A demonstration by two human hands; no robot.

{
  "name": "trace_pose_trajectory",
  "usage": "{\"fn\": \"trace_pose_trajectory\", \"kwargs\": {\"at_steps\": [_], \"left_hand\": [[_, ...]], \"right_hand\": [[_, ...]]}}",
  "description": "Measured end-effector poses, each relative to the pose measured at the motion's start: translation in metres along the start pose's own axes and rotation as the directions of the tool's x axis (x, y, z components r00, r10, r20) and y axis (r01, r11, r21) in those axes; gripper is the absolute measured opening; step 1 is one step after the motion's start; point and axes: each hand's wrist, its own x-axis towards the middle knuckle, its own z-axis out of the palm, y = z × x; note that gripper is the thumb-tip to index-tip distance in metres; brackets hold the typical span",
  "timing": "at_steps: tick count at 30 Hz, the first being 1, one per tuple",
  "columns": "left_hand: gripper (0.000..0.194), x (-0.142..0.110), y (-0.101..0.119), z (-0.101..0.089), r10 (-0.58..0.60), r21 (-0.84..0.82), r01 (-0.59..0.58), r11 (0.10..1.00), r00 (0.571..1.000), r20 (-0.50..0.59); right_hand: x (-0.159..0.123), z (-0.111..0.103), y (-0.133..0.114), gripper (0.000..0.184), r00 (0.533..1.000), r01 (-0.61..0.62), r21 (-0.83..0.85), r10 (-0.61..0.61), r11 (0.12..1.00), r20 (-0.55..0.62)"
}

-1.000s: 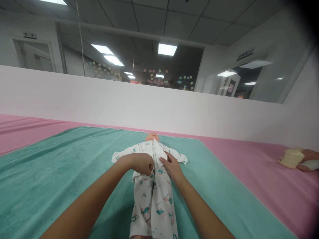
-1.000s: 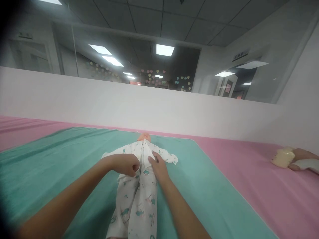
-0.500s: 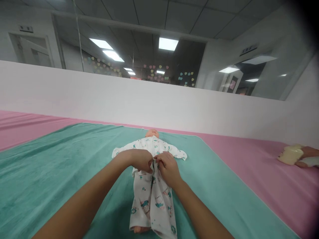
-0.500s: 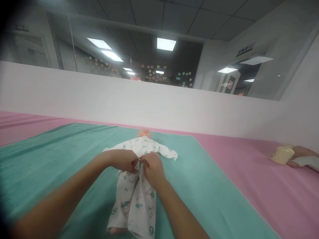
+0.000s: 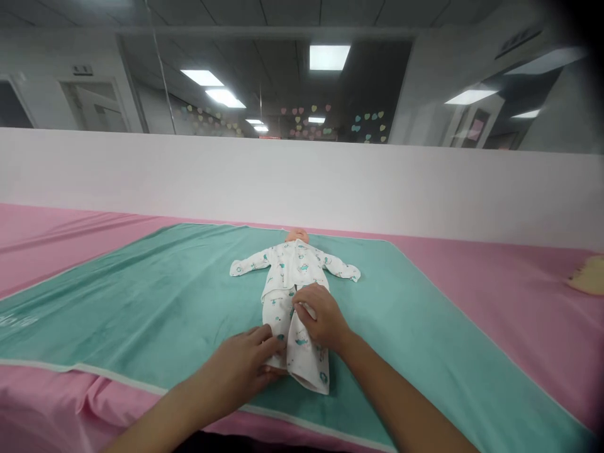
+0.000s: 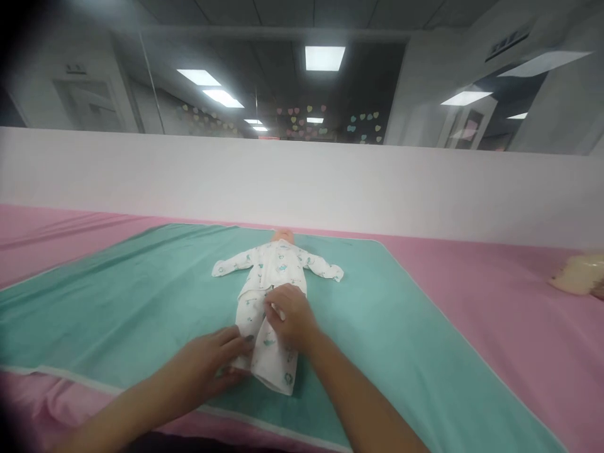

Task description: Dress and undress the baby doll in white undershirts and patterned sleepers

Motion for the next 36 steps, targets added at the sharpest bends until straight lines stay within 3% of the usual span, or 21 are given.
{"fn": "trace_pose_trajectory", "kwargs": {"at_steps": [5, 8, 14, 18, 22, 25, 31, 36], "left_hand": [[0.008, -0.009, -0.006, 0.023, -0.057, -0.009, 0.056, 0.998, 0.982, -0.179], [0.014, -0.011, -0.006, 0.019, -0.071, 0.022, 0.078, 0.997, 0.971, -0.227], [0.011, -0.020, -0.007, 0.011, -0.132, 0.009, 0.144, 0.990, 0.927, -0.352], [0.011, -0.026, -0.004, 0.017, -0.041, 0.066, 0.069, 0.995, 0.930, -0.365], [0.009, -0.025, 0.004, 0.024, 0.136, 0.225, -0.069, 0.972, 0.946, -0.295], [0.015, -0.020, 0.011, 0.028, 0.199, 0.284, -0.124, 0.951, 0.946, -0.256], [0.040, -0.006, 0.025, 0.042, 0.085, 0.214, -0.017, 0.977, 0.946, -0.312], [0.024, 0.005, 0.032, 0.054, -0.008, 0.178, 0.093, 0.980, 0.904, -0.427]], "right_hand": [[-0.006, 0.009, -0.017, 0.026, 0.987, 0.016, 0.062, -0.026, 0.998, 0.160], [-0.007, 0.011, -0.014, 0.037, 0.982, -0.007, 0.048, -0.002, 0.999, 0.189], [-0.008, 0.010, -0.011, 0.043, 0.972, -0.048, 0.014, 0.044, 0.999, 0.232], [-0.007, 0.009, -0.014, 0.044, 0.969, -0.033, 0.023, 0.026, 0.999, 0.246], [-0.006, 0.009, -0.016, 0.044, 0.968, -0.020, 0.024, 0.013, 0.999, 0.249], [-0.006, 0.009, -0.015, 0.046, 0.967, -0.026, 0.045, 0.014, 0.999, 0.253], [-0.007, 0.011, -0.009, 0.050, 0.953, -0.182, 0.177, 0.128, 0.967, 0.276], [-0.006, 0.007, -0.007, 0.049, 0.936, -0.323, 0.323, 0.250, 0.890, 0.246]]}}
